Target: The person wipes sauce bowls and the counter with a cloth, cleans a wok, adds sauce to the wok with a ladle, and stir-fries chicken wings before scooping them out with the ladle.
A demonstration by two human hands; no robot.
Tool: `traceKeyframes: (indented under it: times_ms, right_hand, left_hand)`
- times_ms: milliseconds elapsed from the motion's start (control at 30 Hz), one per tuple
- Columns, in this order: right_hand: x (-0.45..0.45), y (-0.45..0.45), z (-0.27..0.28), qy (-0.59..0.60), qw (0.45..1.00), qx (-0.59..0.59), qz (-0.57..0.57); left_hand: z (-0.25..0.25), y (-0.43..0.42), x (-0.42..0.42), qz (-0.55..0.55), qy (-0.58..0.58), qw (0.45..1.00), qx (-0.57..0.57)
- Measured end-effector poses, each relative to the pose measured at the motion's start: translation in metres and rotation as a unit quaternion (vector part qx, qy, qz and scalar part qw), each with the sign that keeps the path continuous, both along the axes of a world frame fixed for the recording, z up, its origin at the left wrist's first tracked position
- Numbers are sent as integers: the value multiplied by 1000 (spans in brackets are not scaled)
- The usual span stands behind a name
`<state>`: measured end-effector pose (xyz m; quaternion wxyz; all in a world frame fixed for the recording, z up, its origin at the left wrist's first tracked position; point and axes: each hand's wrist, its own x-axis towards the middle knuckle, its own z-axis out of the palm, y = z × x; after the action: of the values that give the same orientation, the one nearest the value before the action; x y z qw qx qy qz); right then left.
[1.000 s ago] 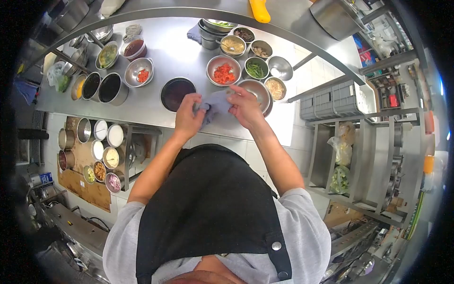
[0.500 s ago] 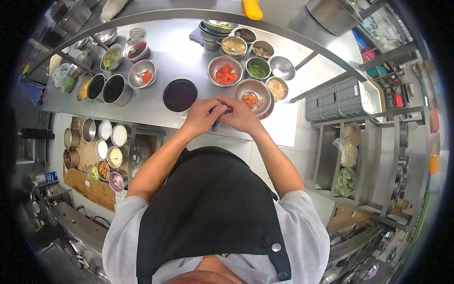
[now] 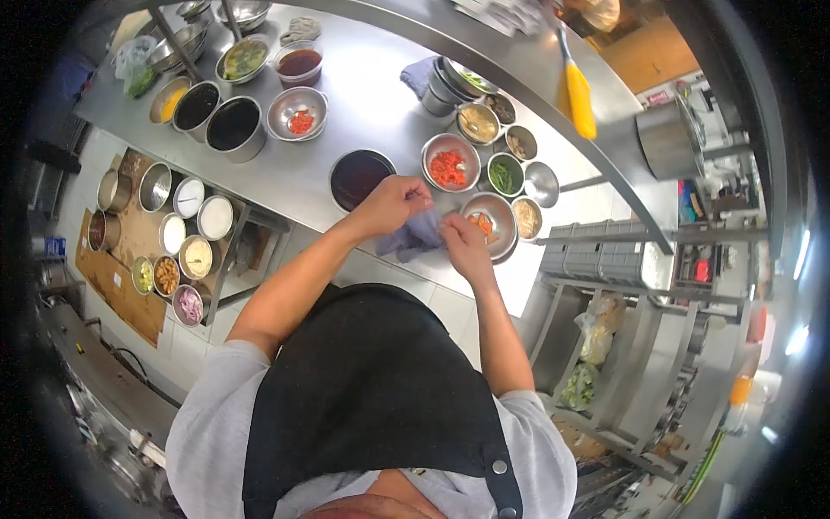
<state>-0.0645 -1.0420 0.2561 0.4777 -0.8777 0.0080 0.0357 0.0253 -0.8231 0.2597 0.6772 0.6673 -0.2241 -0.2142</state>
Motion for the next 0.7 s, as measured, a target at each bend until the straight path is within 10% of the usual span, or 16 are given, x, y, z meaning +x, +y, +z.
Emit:
traceKeyframes:
  times_ms: [100,167,233,333,400,467,533,700]
  right_hand:
    - [17,15,12,-82,986,135,50]
    - [35,42,34,21,871,490,18]
    - [55,29,9,47,860,508,10]
    - [77,24,-2,101,830,548,13]
    - [88,51,19,108,977,178,-41]
    - [110,50,4,20,996,-32,83]
    - [134,56,-11,-80,924,-299,224]
    - [183,92,-5,-121,838,-414,333]
  left_hand:
    - [-16,-1,9,6,13,999,52]
    - [-22,-6,2,-22,22,999,7]
    - [-12,12,10,27,-23,999,-24]
    - [-32,61,63,211,-231,923,224]
    - [-53,92,95,224,-247,896,293]
    - [-78,101,122,185,-207,905,323]
    - [-99,101,148,4,-210,912,352]
    - [-102,85,166,-51,-231,912,335]
